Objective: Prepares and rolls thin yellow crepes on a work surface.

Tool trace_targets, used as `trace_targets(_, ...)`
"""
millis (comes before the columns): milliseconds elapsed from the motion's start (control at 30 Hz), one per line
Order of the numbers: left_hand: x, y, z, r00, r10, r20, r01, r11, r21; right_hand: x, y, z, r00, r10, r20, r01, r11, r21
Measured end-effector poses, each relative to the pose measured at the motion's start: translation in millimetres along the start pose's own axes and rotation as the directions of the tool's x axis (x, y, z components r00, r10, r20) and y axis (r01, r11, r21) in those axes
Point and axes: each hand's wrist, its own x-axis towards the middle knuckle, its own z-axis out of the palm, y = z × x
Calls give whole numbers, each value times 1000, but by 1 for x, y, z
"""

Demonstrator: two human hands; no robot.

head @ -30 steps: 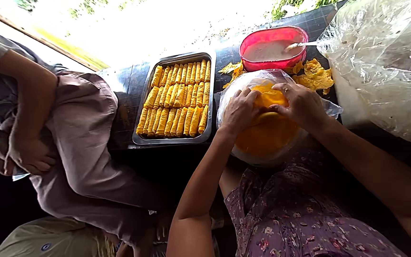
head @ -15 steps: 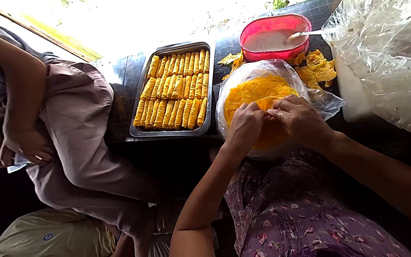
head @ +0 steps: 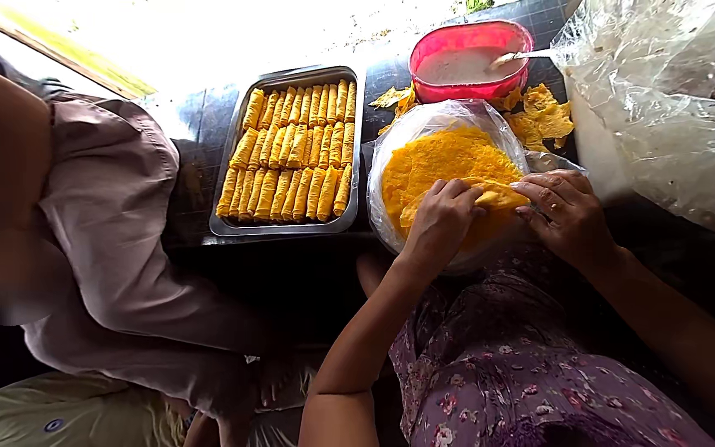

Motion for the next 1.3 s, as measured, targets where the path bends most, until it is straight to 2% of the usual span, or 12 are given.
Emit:
trace_targets(133, 5, 2, 12, 999, 31, 14, -31, 998, -49, -4, 3, 4, 999, -22, -45, 23, 1000, 8)
trace_targets(333, -7, 0, 27, 992, 122, -37, -120, 991, 57, -12, 4, 4, 998, -34, -52, 33, 999, -13)
trace_targets(433, -9, 0, 28, 991, 126, -49, -122, 990, 77, -13, 0, 1, 998, 5, -64, -7, 1000, -30)
trace_targets(600, -8, 3, 28, 990, 136, -21, -134, 987, 93, -6, -18, 3, 990, 81, -119, -76, 996, 48)
trace_targets(733, -6, 1, 21, 998, 61, -4, -61, 997, -49, 6, -34, 12, 990, 26, -141, -14, 996, 86)
trace_targets(800, -7, -2, 11, 1000, -15, -1, 15, 988, -152, 10, -39, 18, 994, -5, -110, 14, 997, 80)
trace_targets(867, -10, -5, 1, 997, -76, 8, 77, 982, -175, 13, -43, 23, 998, -17, -68, 21, 998, 55)
trace_targets(1033, -21, -18, -12, 1000, -20, 6, 20, 1000, 18, 23, -48, 15, 998, -18, 67, 19, 1000, -16)
trace_targets(1133, -23, -18, -12, 999, -31, 28, 29, 997, 74, 35, -54, 12, 985, -15, 172, 24, 998, -50)
trace_targets(1233, -24, -15, -10, 998, -53, 33, 50, 995, 84, 43, -57, 14, 967, 8, 253, -15, 1000, 26)
trace_targets(1300, -25, -14, -10, 997, -67, 27, 64, 994, 92, 44, -55, 17, 967, 7, 256, -26, 997, 70)
